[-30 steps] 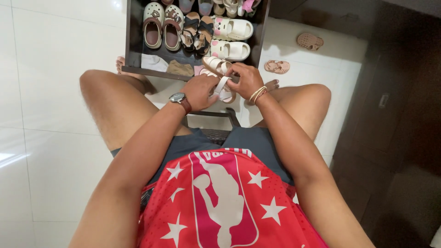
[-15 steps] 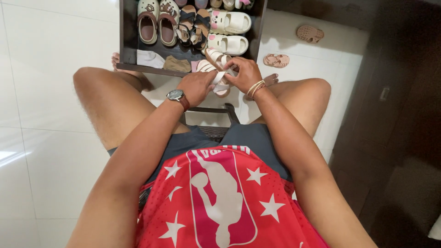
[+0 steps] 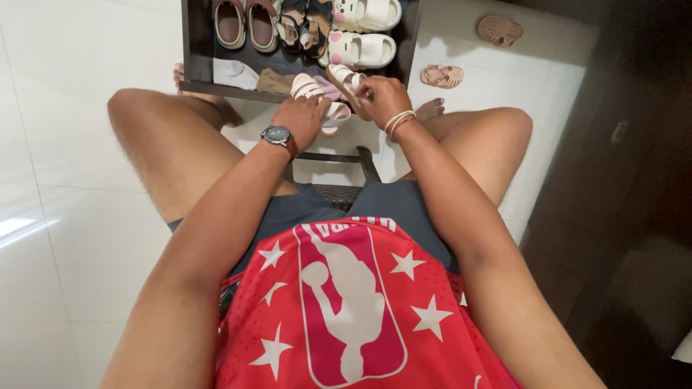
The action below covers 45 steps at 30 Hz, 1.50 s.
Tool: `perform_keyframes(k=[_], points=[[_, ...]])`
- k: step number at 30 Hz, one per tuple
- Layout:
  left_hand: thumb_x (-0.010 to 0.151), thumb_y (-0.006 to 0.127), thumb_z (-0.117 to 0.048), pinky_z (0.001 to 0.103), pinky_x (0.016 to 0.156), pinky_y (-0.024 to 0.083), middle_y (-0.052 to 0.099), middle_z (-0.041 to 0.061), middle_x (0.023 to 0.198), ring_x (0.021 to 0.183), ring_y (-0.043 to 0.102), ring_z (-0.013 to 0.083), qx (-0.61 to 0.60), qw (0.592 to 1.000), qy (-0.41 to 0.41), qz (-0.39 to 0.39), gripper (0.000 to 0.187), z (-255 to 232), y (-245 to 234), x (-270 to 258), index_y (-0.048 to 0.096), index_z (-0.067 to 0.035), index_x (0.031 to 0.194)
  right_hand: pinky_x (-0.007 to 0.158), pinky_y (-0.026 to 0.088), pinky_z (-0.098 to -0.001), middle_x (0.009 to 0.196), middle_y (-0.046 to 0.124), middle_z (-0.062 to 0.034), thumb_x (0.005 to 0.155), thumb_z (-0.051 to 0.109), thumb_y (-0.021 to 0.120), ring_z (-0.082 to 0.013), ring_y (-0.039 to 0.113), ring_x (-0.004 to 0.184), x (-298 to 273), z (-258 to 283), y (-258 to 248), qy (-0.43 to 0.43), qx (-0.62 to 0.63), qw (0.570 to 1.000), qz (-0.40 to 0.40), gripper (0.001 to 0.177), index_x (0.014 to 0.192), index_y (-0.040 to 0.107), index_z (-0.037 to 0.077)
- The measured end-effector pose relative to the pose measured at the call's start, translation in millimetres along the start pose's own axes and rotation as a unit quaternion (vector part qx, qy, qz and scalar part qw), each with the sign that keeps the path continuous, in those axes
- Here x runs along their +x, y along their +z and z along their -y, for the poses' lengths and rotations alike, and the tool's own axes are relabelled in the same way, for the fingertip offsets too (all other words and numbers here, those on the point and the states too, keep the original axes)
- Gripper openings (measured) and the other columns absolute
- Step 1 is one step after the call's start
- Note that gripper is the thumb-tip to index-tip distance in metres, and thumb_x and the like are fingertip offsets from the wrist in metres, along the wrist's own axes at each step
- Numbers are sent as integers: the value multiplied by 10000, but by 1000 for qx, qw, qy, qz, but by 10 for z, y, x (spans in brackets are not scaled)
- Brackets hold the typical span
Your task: The person is organizing a variety of shoes, sandals, and socks into a wooden drawer while sitting on a stool.
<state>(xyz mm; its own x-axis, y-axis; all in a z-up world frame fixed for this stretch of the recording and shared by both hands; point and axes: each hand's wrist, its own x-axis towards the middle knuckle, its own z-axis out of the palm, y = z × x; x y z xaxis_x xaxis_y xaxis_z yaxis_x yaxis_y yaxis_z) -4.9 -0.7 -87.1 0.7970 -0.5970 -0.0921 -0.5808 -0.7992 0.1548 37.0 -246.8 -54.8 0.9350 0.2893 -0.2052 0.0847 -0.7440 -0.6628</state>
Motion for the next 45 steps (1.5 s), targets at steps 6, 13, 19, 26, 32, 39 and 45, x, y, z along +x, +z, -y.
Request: perform_keyframes(k=[6, 13, 19, 26, 32, 39, 45], points=[[1010, 429, -165, 373, 698, 514, 713, 39, 947, 822, 723, 241, 23, 999, -3, 40, 183, -116, -104, -4, 577, -215, 1105, 760, 631, -393, 835, 702, 40, 783, 137, 801, -245, 753, 844, 33, -123, 341, 35, -118, 992, 11, 200, 829, 641, 248], [960, 536, -98, 419, 569, 501, 682, 90, 863, 646, 663, 298, 7, 993, 18, 117, 146, -124, 95, 101, 534, -151, 1096, 664, 507, -400, 777, 689, -36, 791, 10, 749, -240, 672, 730, 14, 10, 416, 87, 29, 996, -10, 305, 908, 505, 152], [912, 527, -76, 462, 666, 518, 716, 114, 796, 702, 695, 356, -78, 992, -24, 94, 234, -87, 33, 50, 500, -111, 1142, 757, 592, -406, 887, 771, -54, 801, 153, 759, -252, 744, 877, 12, 84, 331, 95, 19, 995, 20, 139, 910, 673, 135], [1004, 579, -254, 517, 801, 551, 740, 176, 934, 869, 734, 408, -157, 976, -68, 132, 230, -154, -314, 43, 477, -111, 1152, 782, 650, -451, 925, 772, -165, 779, 212, 816, -370, 758, 903, 94, 47, 529, 81, -81, 992, 53, 240, 989, 793, 98], [995, 612, -192, 493, 836, 558, 740, 149, 1007, 934, 738, 384, -157, 979, -46, 122, 250, -174, -321, 56, 499, -104, 1201, 764, 653, -452, 860, 776, -123, 763, 219, 823, -351, 763, 892, 191, -283, 761, 118, -124, 983, 60, 188, 940, 815, 155], [1024, 513, -160, 526, 884, 562, 727, 190, 1060, 1003, 722, 413, -216, 955, -74, 189, 357, -148, -550, 42, 455, -146, 1376, 812, 641, -465, 857, 777, -149, 747, 142, 787, -380, 751, 928, 203, -198, 722, 183, -86, 977, 60, 116, 856, 816, 169], [978, 570, -152, 503, 844, 574, 728, 187, 1089, 999, 724, 400, -262, 942, -95, 185, 343, -65, -414, 108, 559, -145, 1321, 850, 633, -489, 909, 775, -175, 761, 117, 744, -404, 740, 961, 194, -138, 686, 183, -116, 974, 67, 155, 881, 807, 192]])
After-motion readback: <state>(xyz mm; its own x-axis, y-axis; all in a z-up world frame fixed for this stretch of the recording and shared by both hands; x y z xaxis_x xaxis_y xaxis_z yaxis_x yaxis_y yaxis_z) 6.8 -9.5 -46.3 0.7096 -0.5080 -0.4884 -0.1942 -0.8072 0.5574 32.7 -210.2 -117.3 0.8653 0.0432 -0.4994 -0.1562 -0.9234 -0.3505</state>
